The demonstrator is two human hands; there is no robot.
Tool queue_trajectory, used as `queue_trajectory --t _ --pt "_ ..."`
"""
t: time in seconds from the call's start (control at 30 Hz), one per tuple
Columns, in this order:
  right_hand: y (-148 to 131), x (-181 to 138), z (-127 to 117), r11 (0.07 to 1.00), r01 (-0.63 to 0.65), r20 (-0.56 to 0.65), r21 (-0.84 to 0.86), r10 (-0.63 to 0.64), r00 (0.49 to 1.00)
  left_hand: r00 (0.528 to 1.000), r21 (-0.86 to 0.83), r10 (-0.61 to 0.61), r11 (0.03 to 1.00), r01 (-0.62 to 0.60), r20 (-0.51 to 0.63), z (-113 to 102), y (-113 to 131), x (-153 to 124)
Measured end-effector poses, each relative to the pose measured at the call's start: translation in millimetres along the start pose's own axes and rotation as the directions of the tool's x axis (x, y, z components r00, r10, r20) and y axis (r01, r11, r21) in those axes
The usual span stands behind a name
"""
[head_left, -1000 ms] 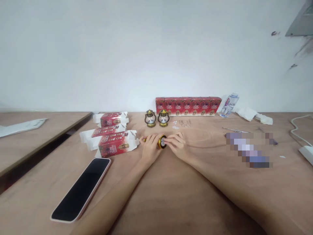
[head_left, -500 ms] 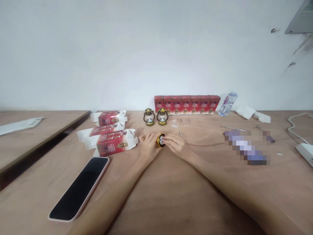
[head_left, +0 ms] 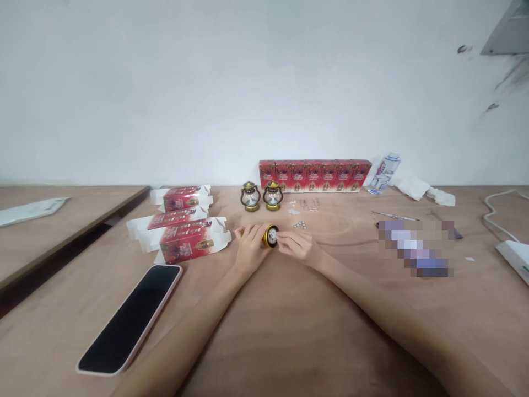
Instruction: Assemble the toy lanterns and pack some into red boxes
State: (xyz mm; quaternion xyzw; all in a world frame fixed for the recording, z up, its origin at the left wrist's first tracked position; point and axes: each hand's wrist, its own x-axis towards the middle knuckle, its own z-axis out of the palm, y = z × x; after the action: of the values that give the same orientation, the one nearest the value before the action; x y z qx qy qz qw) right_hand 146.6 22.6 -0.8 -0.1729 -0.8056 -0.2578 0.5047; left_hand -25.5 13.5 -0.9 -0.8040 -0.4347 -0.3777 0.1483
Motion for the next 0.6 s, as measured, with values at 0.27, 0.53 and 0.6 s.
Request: queue_trajectory --t 0.27,0.53,0.6 --pt "41.4 -13.4 -10.6 0.931 -0.361 0.181 -0.045 0.363 0.914 0.985 0.035 -0.171 0.984 0.172 -0.038 -0.1 -5.1 1.5" --pt "93.3 -39.3 2.4 0.842 -0.491 0.372 -0.223 0.539 0.755 0.993 0.007 -0.115 0.993 0.115 -0.005 -3.4 -1.2 2.3" --pt "81.9 -35.1 2.1 0.833 -0.512 0.346 -0.208 0.553 0.758 0.994 0.005 -0.106 0.994 0.106 0.004 -3.5 -1.3 2.1"
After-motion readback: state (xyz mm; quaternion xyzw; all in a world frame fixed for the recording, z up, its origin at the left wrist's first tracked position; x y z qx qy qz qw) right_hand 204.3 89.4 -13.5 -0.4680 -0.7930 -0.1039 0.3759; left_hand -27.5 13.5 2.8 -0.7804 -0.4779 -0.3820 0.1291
